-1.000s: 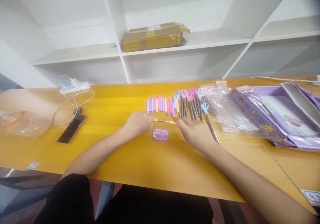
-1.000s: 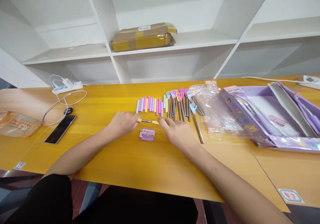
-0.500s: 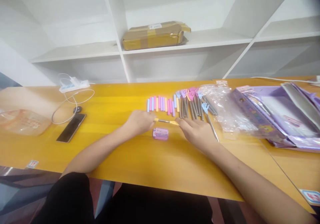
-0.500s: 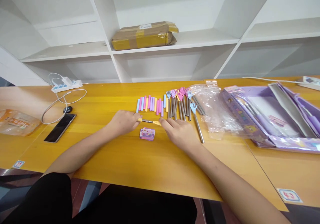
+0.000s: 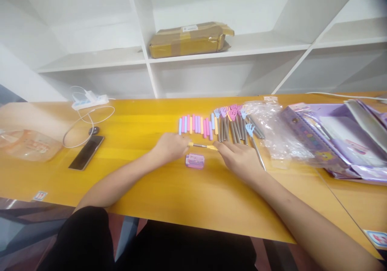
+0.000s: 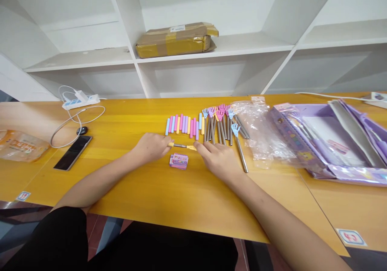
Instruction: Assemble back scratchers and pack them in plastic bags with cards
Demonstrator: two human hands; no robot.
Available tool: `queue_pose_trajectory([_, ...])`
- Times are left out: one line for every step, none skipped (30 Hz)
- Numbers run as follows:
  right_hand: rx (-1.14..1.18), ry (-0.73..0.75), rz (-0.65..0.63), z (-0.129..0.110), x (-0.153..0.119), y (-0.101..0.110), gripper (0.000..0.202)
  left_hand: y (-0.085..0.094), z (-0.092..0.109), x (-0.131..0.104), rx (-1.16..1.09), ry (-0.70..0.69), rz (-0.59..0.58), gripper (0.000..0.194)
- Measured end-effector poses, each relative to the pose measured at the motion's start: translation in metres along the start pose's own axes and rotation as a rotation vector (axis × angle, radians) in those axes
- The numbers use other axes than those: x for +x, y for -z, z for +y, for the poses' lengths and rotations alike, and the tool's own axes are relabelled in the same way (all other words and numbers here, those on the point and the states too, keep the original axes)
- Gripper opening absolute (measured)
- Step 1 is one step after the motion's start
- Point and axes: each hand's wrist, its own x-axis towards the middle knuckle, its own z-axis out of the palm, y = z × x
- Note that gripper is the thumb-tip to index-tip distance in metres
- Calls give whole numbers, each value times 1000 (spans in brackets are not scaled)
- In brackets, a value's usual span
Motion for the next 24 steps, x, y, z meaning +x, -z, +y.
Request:
queue_pose_trajectory([-2, 1, -2, 0, 0, 0, 37, 0, 0, 0, 3, -3, -3, 30])
queue_pose_trajectory([-4, 3, -4, 1, -1, 0, 38, -1, 1, 1, 8, -7, -7, 29])
queue_pose_trajectory([-6, 5, -5, 1, -1, -1, 38, -2, 1, 1, 15, -12, -11, 28])
queue_pose_trajectory([-8, 6, -6, 2, -2, -1, 39, -3, 1, 1, 23, -16, -15, 26])
queue_pose_trajectory([-10, 6, -9, 2, -2, -2, 39, -3, 1, 2, 30, -20, -19, 25])
queue_pose_trajectory([-12, 3, -14, 3, -3, -2, 39, -4, 0, 2, 36, -25, -23, 23])
queue_pose_trajectory([-14, 2, -18, 3, -3, -3, 39, -4, 0, 2, 41, -29, -24, 22])
queue_pose_trajectory([-15, 1, -19, 3, -3, -3, 38, -4, 0, 2, 45, -35, -23, 21])
queue_pose_trajectory([-16, 2, -18, 4, -4, -4, 38, -4, -1, 2, 46, -41, -22, 21])
queue_pose_trajectory([-16, 3, -15, 4, -4, -4, 39, -4, -1, 2, 44, -46, -23, 20])
queue_pose_trajectory([-16, 3, -12, 4, -4, -4, 39, -3, 0, 2, 40, -47, -27, 19])
queue_pose_trajectory([-15, 2, -9, 4, -3, -5, 40, -2, 0, 2, 38, -45, -33, 19])
queue_pose_trajectory([-14, -1, -11, 4, -3, -5, 41, -1, 1, 1, 36, -42, -39, 19])
queue_pose_trajectory([-14, -4, -13, 4, -3, -4, 42, 0, 1, 1, 37, -37, -44, 19])
queue_pose_trajectory([-14, -5, -14, 5, -2, -4, 42, 1, 2, 1, 41, -29, -49, 21])
queue_pose_trajectory([-14, -6, -12, 5, -2, -4, 42, 1, 3, 1, 45, -22, -53, 22])
queue_pose_trajectory([-14, -4, -7, 6, -1, -3, 42, 2, 4, 1, 51, -15, -55, 23])
queue_pose_trajectory([-13, -1, 2, 6, -1, -2, 43, 2, 4, 1, 54, -12, -58, 24])
queue_pose_trajectory([-10, 4, 12, 7, 0, -2, 44, 1, 4, 1, 56, -9, -60, 24])
queue_pose_trajectory([-4, 7, 16, 7, 0, -1, 44, 1, 4, 1, 56, -9, -59, 23])
queue_pose_trajectory([2, 9, 14, 7, 1, -1, 45, 0, 4, 2, 56, -11, -55, 23])
queue_pose_trajectory([7, 10, 9, 8, 1, 0, 45, -1, 3, 2, 55, -12, -49, 22])
queue_pose_trajectory([9, 9, 0, 8, 1, 0, 46, -2, 3, 3, 54, -11, -41, 22])
queue_pose_trajectory([9, 7, -5, 8, 1, 1, 46, -3, 2, 3, 53, -10, -34, 22])
